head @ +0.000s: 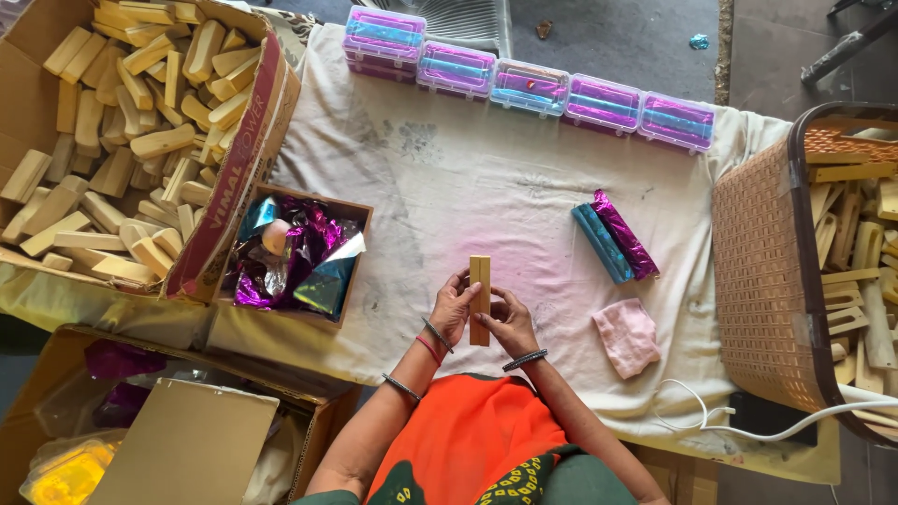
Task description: The person picks up a wooden block from a basket and wipes it with a pink cloth. They then take a sheet of shiny purple foil, place the block on it, and wrap the block completely. Finally, the wrapped block is placed into a cardboard box.
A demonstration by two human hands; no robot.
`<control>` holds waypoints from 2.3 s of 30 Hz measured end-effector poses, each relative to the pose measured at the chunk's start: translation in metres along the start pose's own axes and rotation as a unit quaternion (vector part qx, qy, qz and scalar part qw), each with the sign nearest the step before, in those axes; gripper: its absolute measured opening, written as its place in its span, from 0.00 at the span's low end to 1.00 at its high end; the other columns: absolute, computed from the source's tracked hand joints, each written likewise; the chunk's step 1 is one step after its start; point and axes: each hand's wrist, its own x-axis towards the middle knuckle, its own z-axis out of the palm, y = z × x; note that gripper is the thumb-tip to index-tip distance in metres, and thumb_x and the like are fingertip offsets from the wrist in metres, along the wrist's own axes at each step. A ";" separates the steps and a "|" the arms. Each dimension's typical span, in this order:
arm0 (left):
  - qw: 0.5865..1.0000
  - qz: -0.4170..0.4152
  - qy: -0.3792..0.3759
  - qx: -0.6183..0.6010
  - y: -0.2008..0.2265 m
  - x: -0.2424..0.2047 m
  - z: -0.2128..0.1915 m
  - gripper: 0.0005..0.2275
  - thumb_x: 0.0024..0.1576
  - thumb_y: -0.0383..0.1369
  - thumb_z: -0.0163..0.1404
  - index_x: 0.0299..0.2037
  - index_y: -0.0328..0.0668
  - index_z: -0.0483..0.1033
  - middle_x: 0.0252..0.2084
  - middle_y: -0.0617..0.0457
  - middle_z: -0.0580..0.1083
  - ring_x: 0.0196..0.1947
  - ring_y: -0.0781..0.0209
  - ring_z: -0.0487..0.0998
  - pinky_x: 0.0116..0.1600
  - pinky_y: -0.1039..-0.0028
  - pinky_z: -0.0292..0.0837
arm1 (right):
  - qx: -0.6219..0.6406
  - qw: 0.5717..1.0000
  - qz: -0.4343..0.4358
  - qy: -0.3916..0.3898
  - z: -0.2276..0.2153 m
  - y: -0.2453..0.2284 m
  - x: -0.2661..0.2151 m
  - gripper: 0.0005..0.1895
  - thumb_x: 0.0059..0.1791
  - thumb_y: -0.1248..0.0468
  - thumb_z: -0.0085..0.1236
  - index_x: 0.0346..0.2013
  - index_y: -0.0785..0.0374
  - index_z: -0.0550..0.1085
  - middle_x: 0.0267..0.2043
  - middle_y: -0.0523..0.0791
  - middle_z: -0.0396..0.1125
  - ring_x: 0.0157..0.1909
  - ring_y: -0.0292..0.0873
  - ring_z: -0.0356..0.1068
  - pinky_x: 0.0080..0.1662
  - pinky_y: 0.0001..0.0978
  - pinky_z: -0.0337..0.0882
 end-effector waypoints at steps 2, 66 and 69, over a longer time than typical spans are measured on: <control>0.999 -0.011 -0.011 0.041 0.002 -0.002 -0.001 0.24 0.60 0.27 0.55 0.66 0.35 0.65 0.57 0.51 0.73 0.56 0.63 0.74 0.60 0.70 0.71 | -0.030 0.999 -0.010 0.009 -0.008 0.013 0.006 0.33 0.44 0.65 0.69 0.62 0.65 0.68 0.43 0.50 0.78 0.45 0.40 0.79 0.47 0.33 0.80; 0.487 0.071 0.137 0.859 0.119 -0.065 -0.195 0.37 0.57 0.54 0.49 0.75 0.49 0.52 0.69 0.47 0.64 0.68 0.49 0.62 0.67 0.47 0.55 | -0.458 0.821 -0.318 0.121 0.114 0.050 0.104 0.34 0.49 0.57 0.61 0.66 0.69 0.66 0.65 0.58 0.63 0.67 0.59 0.62 0.69 0.52 0.60; 0.489 0.106 0.130 0.856 0.134 -0.076 -0.171 0.40 0.54 0.52 0.52 0.76 0.48 0.49 0.70 0.48 0.64 0.68 0.50 0.63 0.66 0.49 0.57 | -0.381 0.878 -0.287 0.045 0.174 -0.031 0.084 0.35 0.43 0.61 0.65 0.64 0.62 0.69 0.59 0.54 0.66 0.61 0.57 0.65 0.62 0.47 0.67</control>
